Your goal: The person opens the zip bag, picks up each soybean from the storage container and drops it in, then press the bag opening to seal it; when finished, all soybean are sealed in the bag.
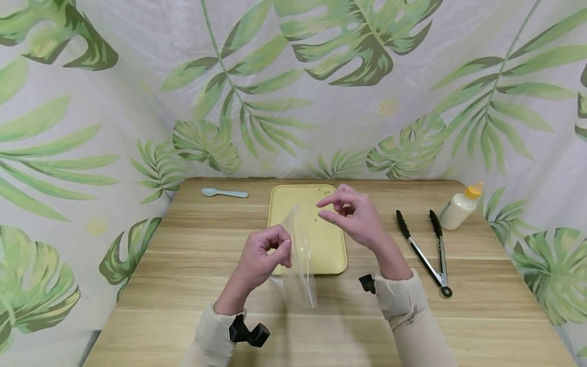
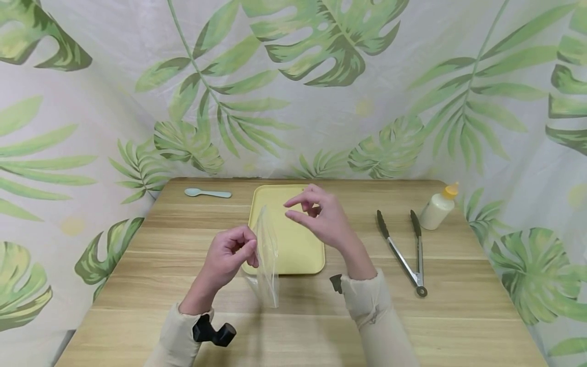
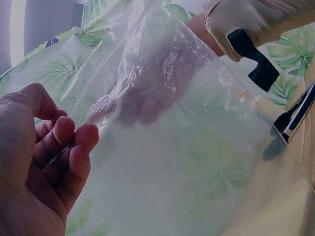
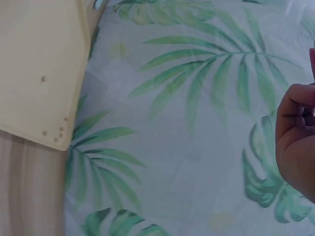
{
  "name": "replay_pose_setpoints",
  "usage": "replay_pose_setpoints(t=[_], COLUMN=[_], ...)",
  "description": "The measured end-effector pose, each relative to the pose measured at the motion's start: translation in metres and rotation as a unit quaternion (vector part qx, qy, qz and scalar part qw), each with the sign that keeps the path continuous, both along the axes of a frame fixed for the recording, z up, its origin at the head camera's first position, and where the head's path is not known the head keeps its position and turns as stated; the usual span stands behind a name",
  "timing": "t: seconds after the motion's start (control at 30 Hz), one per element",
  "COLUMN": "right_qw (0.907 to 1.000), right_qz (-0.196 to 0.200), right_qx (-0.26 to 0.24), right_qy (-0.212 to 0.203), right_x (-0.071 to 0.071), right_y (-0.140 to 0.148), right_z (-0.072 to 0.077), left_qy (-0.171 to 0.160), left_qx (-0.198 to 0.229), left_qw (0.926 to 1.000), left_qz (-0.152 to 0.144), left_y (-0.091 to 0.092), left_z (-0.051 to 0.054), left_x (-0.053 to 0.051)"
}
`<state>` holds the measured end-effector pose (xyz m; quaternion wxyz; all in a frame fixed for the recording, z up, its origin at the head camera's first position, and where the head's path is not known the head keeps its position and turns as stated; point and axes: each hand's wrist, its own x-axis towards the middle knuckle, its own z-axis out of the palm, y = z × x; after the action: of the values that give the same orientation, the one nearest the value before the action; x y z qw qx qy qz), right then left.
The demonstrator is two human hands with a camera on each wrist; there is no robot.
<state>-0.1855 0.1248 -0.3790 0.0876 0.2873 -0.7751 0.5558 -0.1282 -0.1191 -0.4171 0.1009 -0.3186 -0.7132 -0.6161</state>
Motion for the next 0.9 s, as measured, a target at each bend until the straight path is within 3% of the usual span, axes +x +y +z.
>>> replay_pose_setpoints(t=[0.17,0.37,0.53,0.7,0.9], right_qw=[0.9968,0.9854,0.9682,0.9612,0.956], right_qz=[-0.036,-0.065,-0.095,-0.083,-0.092], right_qx=[-0.012,0.001,0.047,0.081,0.113], right_qy=[-0.07,-0.157,-0.227,-0.25,-0.255], right_x=[-0.028,-0.069,-0.09,-0.099,-0.104], right_y=[0.004,0.004,-0.001,-0.015,-0.025], right_z=[-0.027,-0.086,-0.13,-0.15,-0.156], left_qy=[0.005,0.003,0.001,-0.005,-0.003], left_qx=[0.001,0.0,-0.004,-0.007,-0.005], left_qw=[1.0,1.0,1.0,0.9998,0.9999], left_qz=[0.003,0.006,0.009,0.019,0.016], left_y=[-0.001,-0.001,-0.003,-0.005,-0.006], left_z=[-0.001,-0.002,-0.002,-0.002,0.001], left_x=[0.0,0.0,0.0,0.002,0.002])
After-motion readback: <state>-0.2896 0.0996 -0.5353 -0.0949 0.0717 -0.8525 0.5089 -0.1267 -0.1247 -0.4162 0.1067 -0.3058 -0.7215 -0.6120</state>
